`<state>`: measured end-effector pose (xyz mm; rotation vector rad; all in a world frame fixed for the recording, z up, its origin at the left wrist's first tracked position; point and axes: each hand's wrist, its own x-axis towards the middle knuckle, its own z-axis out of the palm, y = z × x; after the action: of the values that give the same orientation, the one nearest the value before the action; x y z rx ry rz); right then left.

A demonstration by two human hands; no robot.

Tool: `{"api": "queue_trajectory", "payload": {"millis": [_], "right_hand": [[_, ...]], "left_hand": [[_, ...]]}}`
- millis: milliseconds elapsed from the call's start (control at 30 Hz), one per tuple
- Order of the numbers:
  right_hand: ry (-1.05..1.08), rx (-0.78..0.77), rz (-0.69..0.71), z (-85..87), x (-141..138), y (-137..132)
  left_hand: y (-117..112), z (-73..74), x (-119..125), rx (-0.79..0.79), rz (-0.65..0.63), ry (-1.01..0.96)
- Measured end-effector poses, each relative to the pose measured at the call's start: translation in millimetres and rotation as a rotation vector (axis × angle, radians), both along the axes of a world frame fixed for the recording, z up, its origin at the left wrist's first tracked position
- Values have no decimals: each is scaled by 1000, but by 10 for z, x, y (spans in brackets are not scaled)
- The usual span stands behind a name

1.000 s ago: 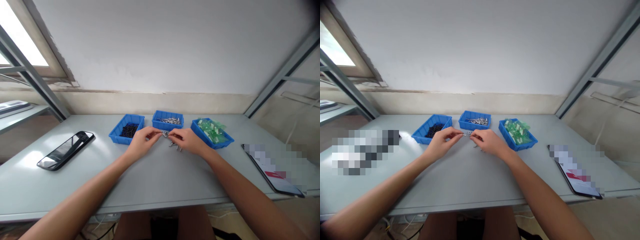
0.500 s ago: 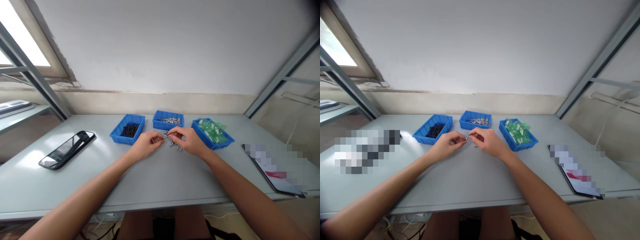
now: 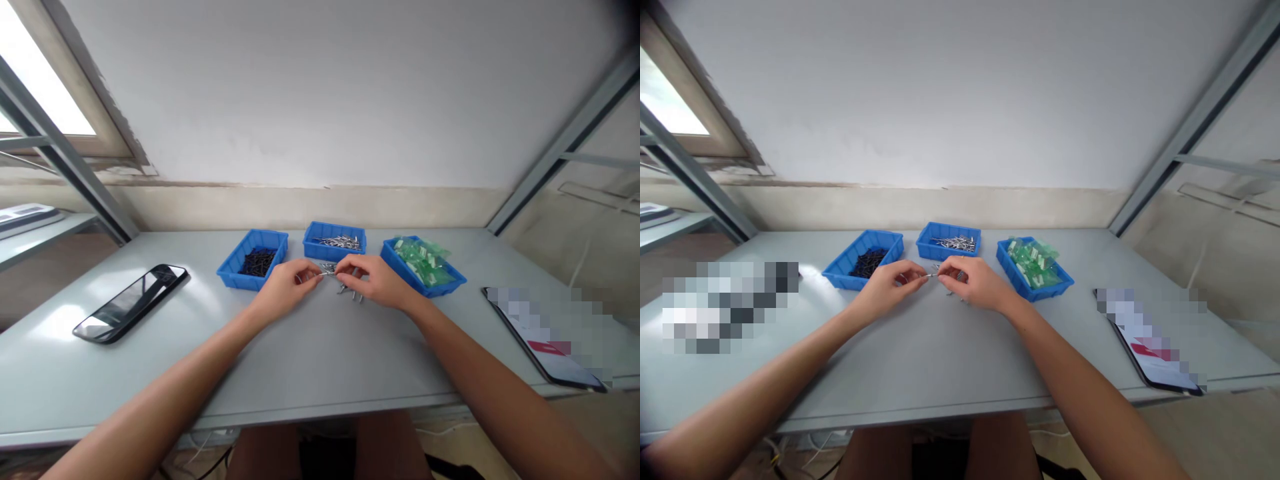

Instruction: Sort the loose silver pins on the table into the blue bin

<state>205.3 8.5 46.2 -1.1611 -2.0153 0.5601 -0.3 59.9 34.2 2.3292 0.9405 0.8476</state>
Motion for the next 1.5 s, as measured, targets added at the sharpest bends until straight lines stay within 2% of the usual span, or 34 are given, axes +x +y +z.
{"api": "queue_trajectory", "payload": {"millis": [67, 233, 467, 567, 700, 867, 1033, 1167, 1300, 1500], "right_hand": [[28, 21, -46, -6, 17, 21], [55, 122, -298, -85, 107, 126], [-211, 185, -397, -202, 218, 228], [-262, 117, -330, -185, 179, 204], [-432, 13, -212, -203, 103, 157], [-528, -39, -225, -260, 67, 148], [-446, 45, -220, -232, 58, 146], [-360, 99, -127, -193, 44, 137], [-337, 111, -53, -193, 11, 109], [-272, 178, -64, -149, -1, 54]], "left_hand": [[6, 3, -5, -4, 19, -9], [-13, -11, -6, 4, -10, 90], [-45, -32, -10, 54, -78, 224], [-42, -29, -15, 68, -77, 264], [-45, -33, -20, 72, -81, 293], [-43, -47, -19, 75, -72, 303], [-45, -62, -17, 92, -71, 270], [-28, -75, -19, 118, -41, 218], [-3, -82, -28, 102, -77, 220], [1, -88, -33, 106, -89, 245]]}}
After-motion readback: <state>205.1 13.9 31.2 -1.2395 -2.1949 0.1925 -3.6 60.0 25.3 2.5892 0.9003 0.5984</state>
